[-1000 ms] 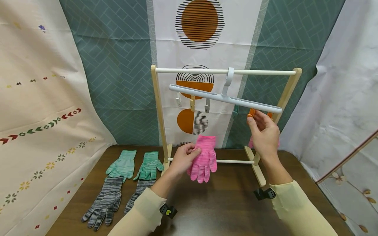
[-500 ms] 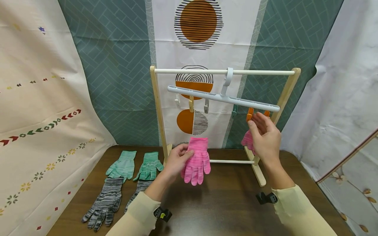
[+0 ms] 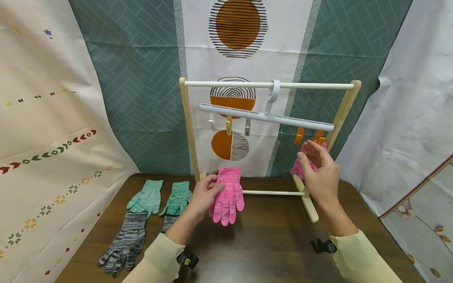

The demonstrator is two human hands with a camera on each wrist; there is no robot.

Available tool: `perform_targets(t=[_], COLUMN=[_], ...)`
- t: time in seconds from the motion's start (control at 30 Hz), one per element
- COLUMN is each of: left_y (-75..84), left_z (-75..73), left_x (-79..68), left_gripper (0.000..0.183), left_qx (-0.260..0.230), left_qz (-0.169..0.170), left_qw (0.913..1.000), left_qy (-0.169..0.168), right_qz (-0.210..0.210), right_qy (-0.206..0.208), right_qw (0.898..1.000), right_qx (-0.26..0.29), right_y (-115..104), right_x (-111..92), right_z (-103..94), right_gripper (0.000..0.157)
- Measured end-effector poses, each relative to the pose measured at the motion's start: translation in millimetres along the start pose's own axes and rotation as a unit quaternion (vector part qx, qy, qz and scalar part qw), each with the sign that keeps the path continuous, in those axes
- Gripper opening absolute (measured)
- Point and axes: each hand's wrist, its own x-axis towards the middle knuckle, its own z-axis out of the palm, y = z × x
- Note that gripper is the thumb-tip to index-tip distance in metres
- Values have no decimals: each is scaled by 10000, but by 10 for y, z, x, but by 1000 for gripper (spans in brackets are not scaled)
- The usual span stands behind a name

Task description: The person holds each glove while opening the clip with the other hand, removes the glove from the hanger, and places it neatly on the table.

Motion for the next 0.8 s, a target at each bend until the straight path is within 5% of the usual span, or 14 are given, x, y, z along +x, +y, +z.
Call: perform_targets(t=[0.8], left_y=[-261], left_z=[-207], left_x=[-182], left_gripper=[25], left_qx=[287], left_qz=[-494], left_qw=[9982], left_qy=[185], right_qz=[-426], right_qy=[-676], right_qw=[9964], right_qx=[-291], right_y=[129], right_x=[-328], right_z=[-1], right_gripper=[50])
